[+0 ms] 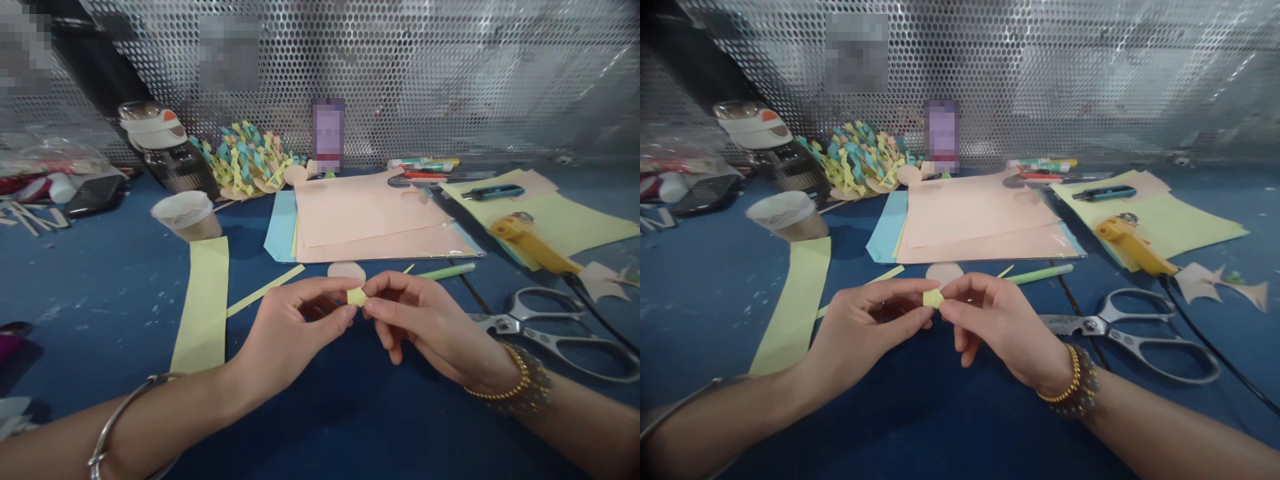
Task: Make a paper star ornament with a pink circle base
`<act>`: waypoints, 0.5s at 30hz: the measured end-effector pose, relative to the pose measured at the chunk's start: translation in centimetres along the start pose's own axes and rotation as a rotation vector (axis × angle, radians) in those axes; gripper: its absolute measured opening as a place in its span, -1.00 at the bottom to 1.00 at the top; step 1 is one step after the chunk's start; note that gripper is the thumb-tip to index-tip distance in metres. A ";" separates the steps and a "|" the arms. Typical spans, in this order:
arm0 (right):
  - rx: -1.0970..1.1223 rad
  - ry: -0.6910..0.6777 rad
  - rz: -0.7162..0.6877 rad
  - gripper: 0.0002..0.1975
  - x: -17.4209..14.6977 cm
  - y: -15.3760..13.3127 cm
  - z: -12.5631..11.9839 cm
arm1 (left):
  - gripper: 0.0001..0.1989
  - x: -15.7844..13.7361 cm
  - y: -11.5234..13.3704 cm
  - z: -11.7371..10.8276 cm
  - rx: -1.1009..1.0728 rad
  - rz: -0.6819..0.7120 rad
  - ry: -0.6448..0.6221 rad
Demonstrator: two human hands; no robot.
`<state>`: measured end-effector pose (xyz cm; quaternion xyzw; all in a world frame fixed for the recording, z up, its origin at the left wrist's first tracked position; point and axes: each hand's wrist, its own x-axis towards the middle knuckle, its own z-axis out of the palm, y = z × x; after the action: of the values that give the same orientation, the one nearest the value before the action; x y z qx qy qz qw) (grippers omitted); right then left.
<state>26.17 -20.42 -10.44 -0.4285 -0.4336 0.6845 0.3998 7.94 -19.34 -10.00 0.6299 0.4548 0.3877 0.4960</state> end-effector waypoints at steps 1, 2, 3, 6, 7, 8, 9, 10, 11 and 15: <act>-0.004 0.000 -0.002 -0.87 0.0 0.0 0.0 | -0.77 0.0 0.0 0.0 -0.001 0.000 0.000; -0.008 -0.001 -0.004 -0.86 0.0 0.1 0.0 | -0.77 0.0 0.0 0.0 -0.002 0.000 0.002; -0.011 -0.001 -0.004 -0.86 0.1 0.1 0.0 | -0.77 0.0 0.0 0.0 -0.001 0.001 0.000; -0.013 0.005 0.002 -0.85 0.1 0.1 -0.1 | -0.77 0.0 0.0 -0.1 0.011 0.010 -0.011; -0.012 0.006 0.005 -0.85 0.1 0.1 -0.1 | -0.77 0.0 -0.1 -0.1 0.017 0.014 -0.012; -0.012 0.006 0.005 -0.86 0.1 0.1 -0.1 | -0.77 -0.1 -0.1 -0.1 0.025 0.011 -0.011; -0.013 0.005 0.003 -0.86 0.1 0.1 -0.1 | -0.77 -0.1 -0.1 -0.1 0.030 0.013 -0.014; -0.013 0.004 0.002 -0.86 0.1 0.2 -0.1 | -0.76 -0.1 -0.1 -0.1 0.031 0.016 -0.016; -0.014 0.005 0.001 -0.86 0.1 0.2 -0.1 | -0.76 -0.2 -0.1 -0.1 0.033 0.018 -0.016; -0.020 0.012 -0.014 -0.84 0.2 0.3 -0.1 | -0.76 -0.1 -0.2 0.0 0.029 0.019 -0.011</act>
<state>26.18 -20.28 -10.83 -0.4333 -0.4409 0.6749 0.4029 7.83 -19.43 -10.20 0.6435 0.4517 0.3824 0.4855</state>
